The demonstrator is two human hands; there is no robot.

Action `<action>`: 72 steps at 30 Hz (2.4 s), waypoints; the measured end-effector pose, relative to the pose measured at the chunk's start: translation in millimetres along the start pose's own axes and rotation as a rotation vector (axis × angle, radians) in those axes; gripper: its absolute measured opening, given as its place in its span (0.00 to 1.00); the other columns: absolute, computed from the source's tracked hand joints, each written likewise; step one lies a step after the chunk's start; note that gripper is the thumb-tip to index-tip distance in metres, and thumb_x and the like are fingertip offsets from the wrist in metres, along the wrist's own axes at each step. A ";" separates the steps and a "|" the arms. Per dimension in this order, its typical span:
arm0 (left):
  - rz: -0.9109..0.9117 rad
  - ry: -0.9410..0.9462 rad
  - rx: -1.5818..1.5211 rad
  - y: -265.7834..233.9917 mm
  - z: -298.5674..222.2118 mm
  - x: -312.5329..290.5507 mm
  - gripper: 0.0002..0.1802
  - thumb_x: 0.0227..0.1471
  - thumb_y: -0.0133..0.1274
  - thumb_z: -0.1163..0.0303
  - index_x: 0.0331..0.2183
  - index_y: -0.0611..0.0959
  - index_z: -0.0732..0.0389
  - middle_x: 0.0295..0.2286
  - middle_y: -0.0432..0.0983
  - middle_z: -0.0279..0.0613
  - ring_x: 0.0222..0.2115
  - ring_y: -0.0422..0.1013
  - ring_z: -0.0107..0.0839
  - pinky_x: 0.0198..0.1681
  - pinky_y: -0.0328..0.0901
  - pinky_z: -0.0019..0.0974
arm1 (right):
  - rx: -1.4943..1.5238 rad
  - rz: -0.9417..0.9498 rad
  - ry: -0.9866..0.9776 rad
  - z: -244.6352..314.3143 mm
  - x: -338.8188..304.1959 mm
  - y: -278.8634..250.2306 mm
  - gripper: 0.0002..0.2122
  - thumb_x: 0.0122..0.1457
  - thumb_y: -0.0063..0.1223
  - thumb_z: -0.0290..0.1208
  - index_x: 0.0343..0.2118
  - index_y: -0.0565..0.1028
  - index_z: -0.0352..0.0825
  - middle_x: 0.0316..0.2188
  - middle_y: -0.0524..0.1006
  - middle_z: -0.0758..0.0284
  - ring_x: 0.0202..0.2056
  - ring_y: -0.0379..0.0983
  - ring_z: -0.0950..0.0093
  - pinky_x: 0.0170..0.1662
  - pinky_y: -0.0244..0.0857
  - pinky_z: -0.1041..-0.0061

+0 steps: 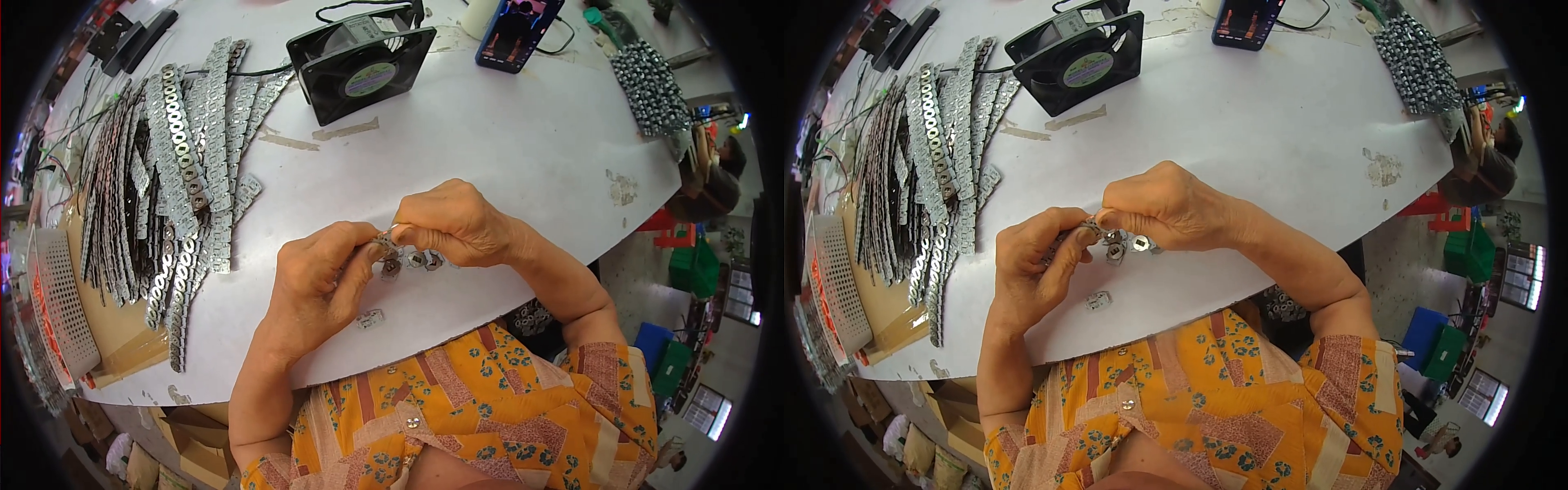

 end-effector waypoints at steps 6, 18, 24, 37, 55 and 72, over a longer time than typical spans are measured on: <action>-0.047 -0.331 -0.429 -5.1 -5.4 -1.8 0.04 0.60 0.59 0.77 0.35 0.81 0.68 0.27 0.82 0.40 0.22 0.75 0.21 0.23 0.68 0.26 | 0.664 0.101 0.545 14.8 -0.9 1.7 0.13 0.69 0.55 0.37 0.28 0.74 0.35 0.18 0.72 0.74 0.17 0.65 0.82 0.19 0.55 0.79; -0.350 0.181 0.035 5.7 4.8 6.9 0.14 0.49 0.59 0.88 0.40 0.83 0.69 0.29 0.80 0.47 0.24 0.77 0.34 0.26 0.70 0.32 | 0.371 -0.159 0.485 2.7 3.6 3.6 0.16 0.73 0.48 0.36 0.28 0.73 0.34 0.18 0.70 0.76 0.18 0.63 0.89 0.20 0.56 0.85; -0.365 0.168 0.221 9.9 1.4 5.4 0.14 0.51 0.57 0.90 0.41 0.83 0.70 0.30 0.81 0.44 0.29 0.80 0.28 0.30 0.73 0.27 | 0.180 -0.144 0.382 0.5 5.4 5.2 0.15 0.72 0.50 0.33 0.26 0.72 0.34 0.18 0.68 0.76 0.20 0.63 0.88 0.22 0.57 0.83; -0.379 0.118 -0.004 5.4 4.8 5.7 0.12 0.50 0.56 0.89 0.39 0.82 0.69 0.28 0.79 0.46 0.26 0.77 0.32 0.29 0.71 0.31 | 0.232 -0.141 0.485 2.1 4.5 -0.6 0.13 0.71 0.51 0.31 0.27 0.74 0.32 0.18 0.71 0.72 0.19 0.65 0.83 0.23 0.58 0.79; -0.084 0.007 -0.013 5.9 4.5 5.1 0.07 0.54 0.58 0.83 0.37 0.83 0.67 0.23 0.76 0.43 0.19 0.71 0.29 0.23 0.64 0.31 | 0.031 0.027 0.051 -2.2 0.4 0.9 0.12 0.67 0.58 0.31 0.28 0.71 0.31 0.19 0.69 0.60 0.20 0.67 0.63 0.25 0.62 0.68; -0.222 -0.023 -0.096 8.4 9.5 4.1 0.06 0.62 0.56 0.78 0.41 0.83 0.69 0.31 0.82 0.37 0.29 0.77 0.24 0.29 0.69 0.26 | 0.507 -0.149 0.595 1.0 -0.3 1.5 0.16 0.73 0.47 0.39 0.29 0.74 0.35 0.18 0.70 0.76 0.17 0.62 0.90 0.18 0.55 0.87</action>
Point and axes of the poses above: each hand's wrist, its own x-axis towards the middle knuckle, its own y-axis out of the palm, z = x × y, the point moved 3 cm from there along x, towards the middle knuckle
